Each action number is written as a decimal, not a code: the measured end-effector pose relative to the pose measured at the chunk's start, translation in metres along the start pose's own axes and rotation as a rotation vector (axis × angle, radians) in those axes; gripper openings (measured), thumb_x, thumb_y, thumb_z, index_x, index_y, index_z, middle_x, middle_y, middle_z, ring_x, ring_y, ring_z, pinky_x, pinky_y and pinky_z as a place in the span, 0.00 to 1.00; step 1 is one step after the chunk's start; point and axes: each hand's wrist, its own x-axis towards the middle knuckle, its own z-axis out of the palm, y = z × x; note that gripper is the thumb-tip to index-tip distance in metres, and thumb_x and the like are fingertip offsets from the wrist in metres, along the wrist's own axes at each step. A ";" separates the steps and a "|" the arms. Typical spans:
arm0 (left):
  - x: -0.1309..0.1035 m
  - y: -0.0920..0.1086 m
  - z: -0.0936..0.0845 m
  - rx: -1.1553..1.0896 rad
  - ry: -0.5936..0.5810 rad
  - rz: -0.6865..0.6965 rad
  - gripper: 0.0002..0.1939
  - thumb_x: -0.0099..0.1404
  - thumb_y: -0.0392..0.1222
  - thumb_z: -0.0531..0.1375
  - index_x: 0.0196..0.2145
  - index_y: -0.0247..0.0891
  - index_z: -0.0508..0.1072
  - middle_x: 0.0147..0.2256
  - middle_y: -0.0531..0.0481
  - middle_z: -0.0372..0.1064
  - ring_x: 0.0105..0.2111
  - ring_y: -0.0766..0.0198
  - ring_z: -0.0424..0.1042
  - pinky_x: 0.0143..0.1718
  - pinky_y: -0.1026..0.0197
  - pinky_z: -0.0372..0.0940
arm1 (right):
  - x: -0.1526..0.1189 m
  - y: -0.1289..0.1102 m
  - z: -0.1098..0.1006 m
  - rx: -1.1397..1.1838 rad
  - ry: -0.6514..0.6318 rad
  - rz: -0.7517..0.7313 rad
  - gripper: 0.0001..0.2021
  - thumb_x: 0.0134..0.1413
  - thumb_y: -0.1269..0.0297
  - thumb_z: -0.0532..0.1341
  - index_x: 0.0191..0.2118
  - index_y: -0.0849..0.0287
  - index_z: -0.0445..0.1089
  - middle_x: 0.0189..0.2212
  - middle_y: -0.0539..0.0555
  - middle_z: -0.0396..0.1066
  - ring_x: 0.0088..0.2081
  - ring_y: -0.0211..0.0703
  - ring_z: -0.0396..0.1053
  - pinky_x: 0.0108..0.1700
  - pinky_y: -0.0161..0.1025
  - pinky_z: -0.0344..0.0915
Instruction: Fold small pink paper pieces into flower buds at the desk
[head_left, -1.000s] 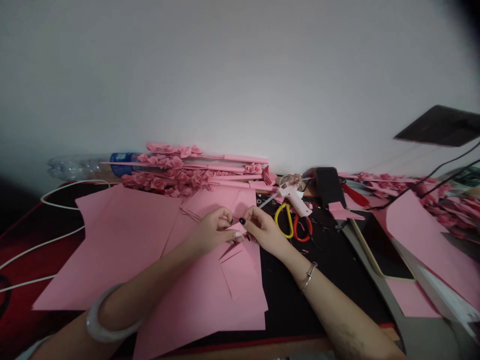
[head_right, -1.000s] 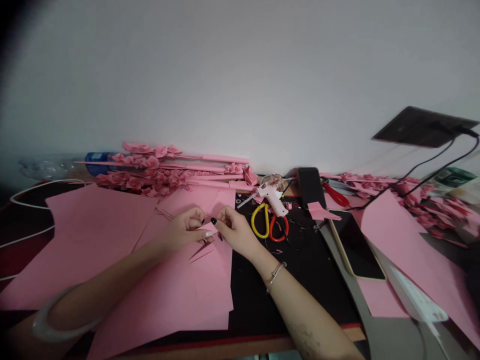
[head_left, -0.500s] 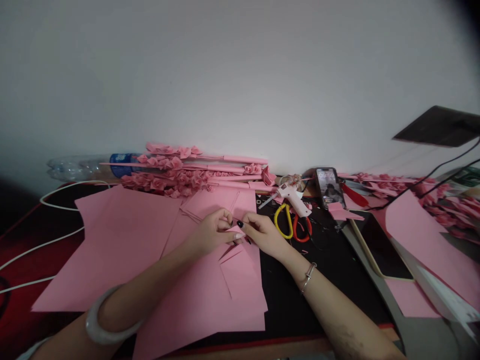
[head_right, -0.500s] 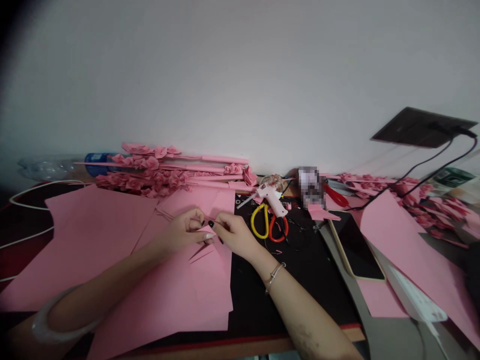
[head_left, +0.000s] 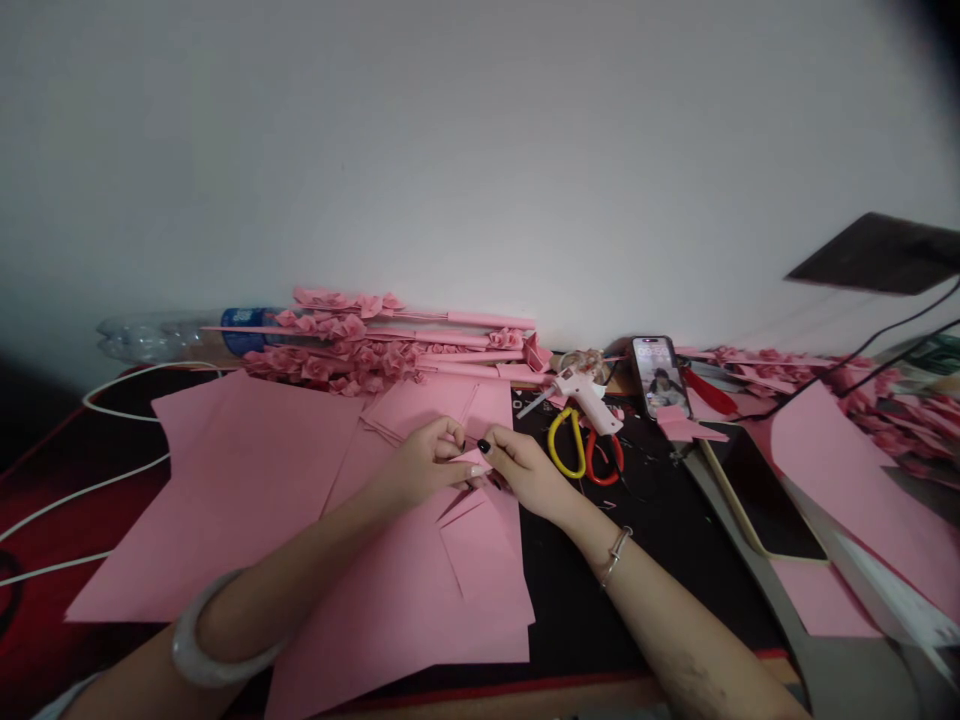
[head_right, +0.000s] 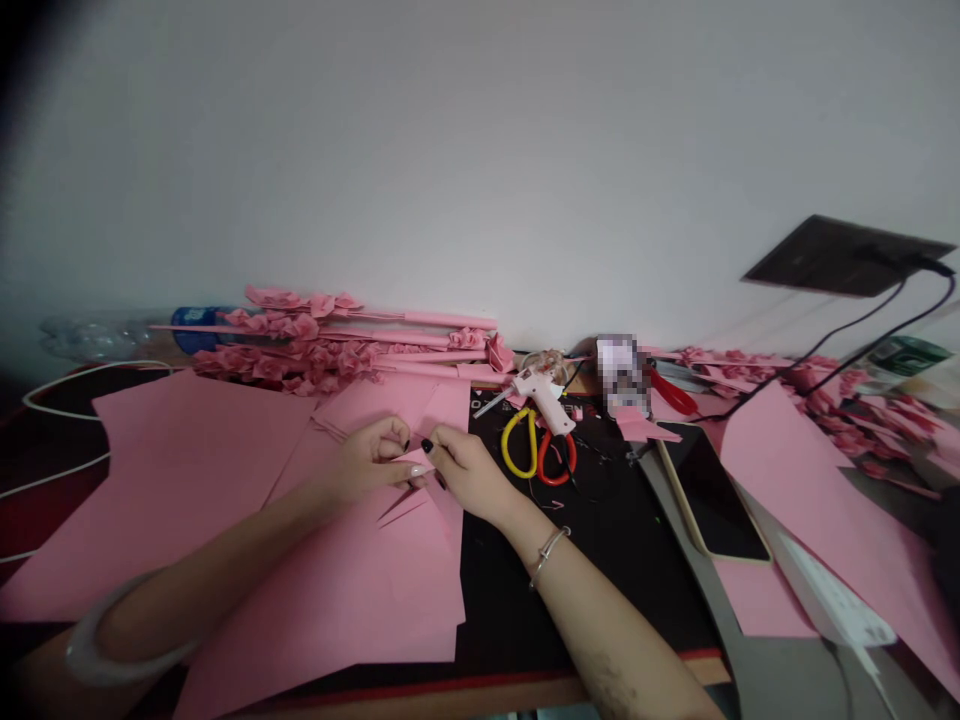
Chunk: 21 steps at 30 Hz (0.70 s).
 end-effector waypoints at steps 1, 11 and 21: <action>0.000 0.000 0.000 0.001 0.001 0.000 0.17 0.51 0.35 0.64 0.28 0.38 0.55 0.18 0.58 0.70 0.25 0.63 0.75 0.27 0.64 0.67 | 0.000 0.000 0.000 -0.017 0.000 -0.005 0.14 0.60 0.60 0.49 0.25 0.58 0.55 0.17 0.45 0.56 0.20 0.32 0.53 0.24 0.31 0.51; 0.000 -0.001 0.000 0.031 -0.024 0.000 0.18 0.49 0.36 0.65 0.29 0.38 0.57 0.16 0.60 0.67 0.23 0.64 0.74 0.26 0.64 0.66 | 0.001 -0.005 0.002 -0.213 0.040 -0.115 0.15 0.59 0.67 0.50 0.21 0.59 0.52 0.18 0.45 0.51 0.22 0.32 0.49 0.25 0.31 0.48; 0.001 -0.002 -0.002 0.044 -0.007 -0.004 0.18 0.49 0.36 0.65 0.28 0.38 0.57 0.16 0.60 0.68 0.23 0.63 0.75 0.27 0.63 0.67 | 0.000 0.000 0.004 -0.188 0.029 -0.117 0.13 0.60 0.68 0.47 0.23 0.59 0.53 0.20 0.46 0.56 0.23 0.33 0.54 0.27 0.32 0.52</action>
